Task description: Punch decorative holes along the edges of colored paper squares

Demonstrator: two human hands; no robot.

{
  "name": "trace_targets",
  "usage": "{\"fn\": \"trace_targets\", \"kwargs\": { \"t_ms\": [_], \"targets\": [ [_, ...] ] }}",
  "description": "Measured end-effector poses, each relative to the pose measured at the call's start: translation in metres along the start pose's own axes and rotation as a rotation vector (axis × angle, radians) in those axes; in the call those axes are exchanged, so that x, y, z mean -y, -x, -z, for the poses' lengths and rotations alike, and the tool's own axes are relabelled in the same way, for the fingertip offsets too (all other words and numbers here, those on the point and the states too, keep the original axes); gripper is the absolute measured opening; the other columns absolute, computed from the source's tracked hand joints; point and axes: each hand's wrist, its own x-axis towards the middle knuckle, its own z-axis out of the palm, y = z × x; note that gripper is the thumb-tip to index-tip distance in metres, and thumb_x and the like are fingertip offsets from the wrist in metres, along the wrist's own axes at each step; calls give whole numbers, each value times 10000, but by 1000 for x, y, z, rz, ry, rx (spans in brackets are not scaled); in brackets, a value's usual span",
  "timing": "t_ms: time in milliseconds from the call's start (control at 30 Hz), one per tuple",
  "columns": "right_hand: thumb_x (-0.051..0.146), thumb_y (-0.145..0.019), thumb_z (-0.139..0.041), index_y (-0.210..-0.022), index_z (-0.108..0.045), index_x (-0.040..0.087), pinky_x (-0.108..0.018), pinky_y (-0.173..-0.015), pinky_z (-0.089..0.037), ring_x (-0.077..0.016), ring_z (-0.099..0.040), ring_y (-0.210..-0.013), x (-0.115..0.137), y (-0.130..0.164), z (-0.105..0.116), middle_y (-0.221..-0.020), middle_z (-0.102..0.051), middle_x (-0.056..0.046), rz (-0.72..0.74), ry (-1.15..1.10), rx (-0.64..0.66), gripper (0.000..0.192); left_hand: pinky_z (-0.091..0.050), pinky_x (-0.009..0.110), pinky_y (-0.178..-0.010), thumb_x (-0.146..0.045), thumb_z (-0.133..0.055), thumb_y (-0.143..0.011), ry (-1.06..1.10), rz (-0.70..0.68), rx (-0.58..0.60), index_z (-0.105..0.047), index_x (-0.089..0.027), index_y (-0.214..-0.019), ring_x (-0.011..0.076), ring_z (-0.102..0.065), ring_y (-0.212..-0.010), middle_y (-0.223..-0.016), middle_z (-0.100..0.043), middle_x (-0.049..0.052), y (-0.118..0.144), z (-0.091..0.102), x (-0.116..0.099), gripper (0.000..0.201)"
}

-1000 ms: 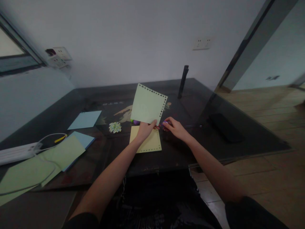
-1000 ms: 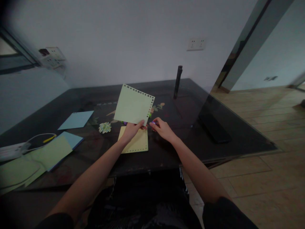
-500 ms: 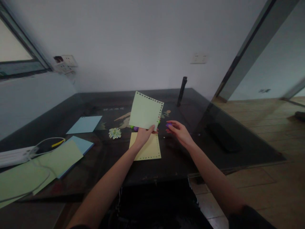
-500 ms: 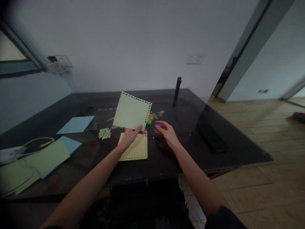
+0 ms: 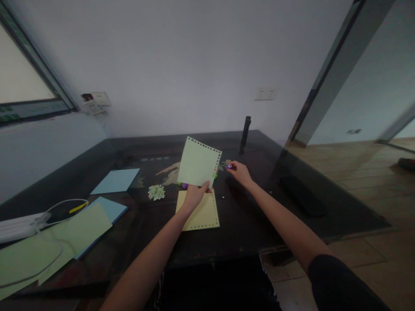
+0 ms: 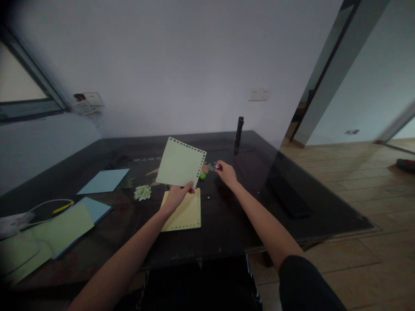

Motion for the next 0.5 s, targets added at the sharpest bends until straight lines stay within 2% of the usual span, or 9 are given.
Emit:
{"fn": "trace_targets", "kwargs": {
  "t_ms": [67,133,333,500],
  "targets": [
    [256,-770,-618,-958,-632,192,-334,-825,-462,-212,-621,-939,-4,-4,-8,-992,-678,-83,19,196,74,199,-505,256,-622,-218,-577,-742,-19,-11,-2,-594,-153,-570,160,-621,-533,-495,-624,19,-2,0,3,185],
    [254,-790,-606,-981,-638,186,-319,-834,-451,-218,-606,-984,-4,-7,-13,-1025,-667,-100,31,296,121,205,-492,251,-592,-223,-581,-737,-24,-6,1,-599,-145,-594,154,-610,-511,-511,-632,22,-4,0,7,164],
    [244,-799,-603,-939,-662,173,-324,-836,-448,-231,-593,-1002,1,-13,-20,-1022,-650,-124,27,332,171,167,-448,234,-529,-247,-590,-728,-87,-16,76,-597,-133,-614,148,-590,-480,-488,-617,19,-7,-2,14,162],
    [214,-802,-585,-940,-657,140,-309,-835,-446,-234,-600,-986,4,-16,-18,-1033,-633,-144,64,308,220,172,-418,224,-510,-244,-555,-724,-98,-33,59,-572,-138,-642,135,-561,-465,-480,-583,-5,-8,-1,19,135]
  ]
}}
